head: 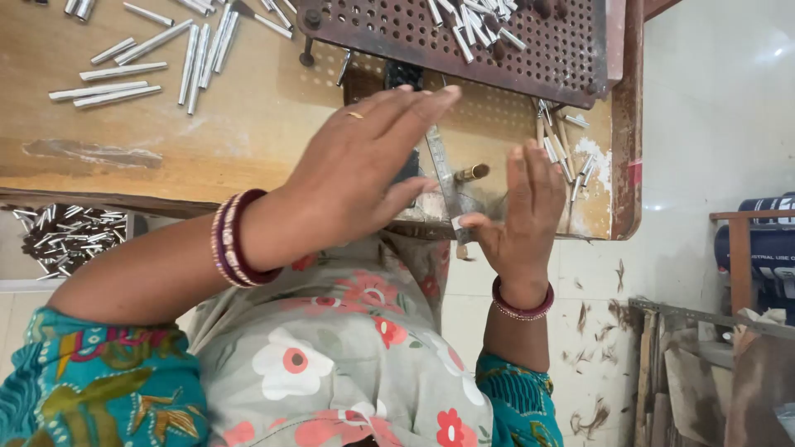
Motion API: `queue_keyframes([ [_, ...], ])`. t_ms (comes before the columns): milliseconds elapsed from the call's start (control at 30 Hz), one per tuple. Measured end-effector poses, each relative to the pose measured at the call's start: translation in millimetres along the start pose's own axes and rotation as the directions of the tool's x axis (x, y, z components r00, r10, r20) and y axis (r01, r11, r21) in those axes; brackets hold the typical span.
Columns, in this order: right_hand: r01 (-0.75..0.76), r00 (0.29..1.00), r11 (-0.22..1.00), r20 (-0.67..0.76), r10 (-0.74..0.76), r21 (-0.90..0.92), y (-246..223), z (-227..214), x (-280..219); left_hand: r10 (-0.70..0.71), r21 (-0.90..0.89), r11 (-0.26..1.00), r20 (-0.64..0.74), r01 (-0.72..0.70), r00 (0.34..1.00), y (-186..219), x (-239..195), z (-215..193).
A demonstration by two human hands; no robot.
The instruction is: The person is seen assembling small metal tubes by inserting components into them and measuring them at a workbench.
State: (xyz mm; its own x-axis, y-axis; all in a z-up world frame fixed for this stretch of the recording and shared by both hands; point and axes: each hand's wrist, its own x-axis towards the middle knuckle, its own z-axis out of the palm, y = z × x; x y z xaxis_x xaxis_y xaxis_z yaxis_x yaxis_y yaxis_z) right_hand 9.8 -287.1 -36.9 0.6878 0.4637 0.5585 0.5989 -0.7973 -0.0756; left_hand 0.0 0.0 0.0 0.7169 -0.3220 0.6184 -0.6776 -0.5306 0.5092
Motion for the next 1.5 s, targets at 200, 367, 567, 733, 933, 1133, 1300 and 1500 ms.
queue_keyframes([
  [200,-0.038,0.994,0.999,-0.098,0.040,0.019,0,11,3,-0.056,-0.016,0.998,0.101,0.058,0.993,-20,-30,-25],
  [367,-0.221,0.971,0.885,0.010,0.238,0.410,-8,21,16,-0.119,0.080,0.990,0.040,0.115,0.992,-30,-41,-14],
  [567,-0.182,0.957,0.921,-0.152,0.247,0.345,-18,17,16,-0.146,-0.119,0.985,-0.176,0.127,0.973,-30,-47,-1],
  [733,-0.154,0.953,0.916,-0.188,0.237,0.371,-19,17,14,-0.266,-0.346,0.929,-0.373,0.133,0.889,-32,-53,7],
  [933,-0.177,0.941,0.951,-0.240,0.240,0.255,-22,19,5,-0.326,-0.515,0.852,-0.387,0.091,0.863,-36,-62,16],
  [1133,-0.187,0.947,0.943,-0.206,0.248,0.276,-17,23,7,-0.292,-0.427,0.901,-0.475,0.072,0.830,-26,-46,12],
  [1300,-0.263,0.946,0.916,-0.106,0.307,0.304,-10,27,12,-0.432,-0.580,0.795,-0.337,0.177,0.837,-48,-62,24],
  [1500,-0.299,0.946,0.741,0.089,0.311,0.601,-10,10,18,-0.379,-0.593,0.804,-0.457,0.042,0.804,-31,-54,18],
])
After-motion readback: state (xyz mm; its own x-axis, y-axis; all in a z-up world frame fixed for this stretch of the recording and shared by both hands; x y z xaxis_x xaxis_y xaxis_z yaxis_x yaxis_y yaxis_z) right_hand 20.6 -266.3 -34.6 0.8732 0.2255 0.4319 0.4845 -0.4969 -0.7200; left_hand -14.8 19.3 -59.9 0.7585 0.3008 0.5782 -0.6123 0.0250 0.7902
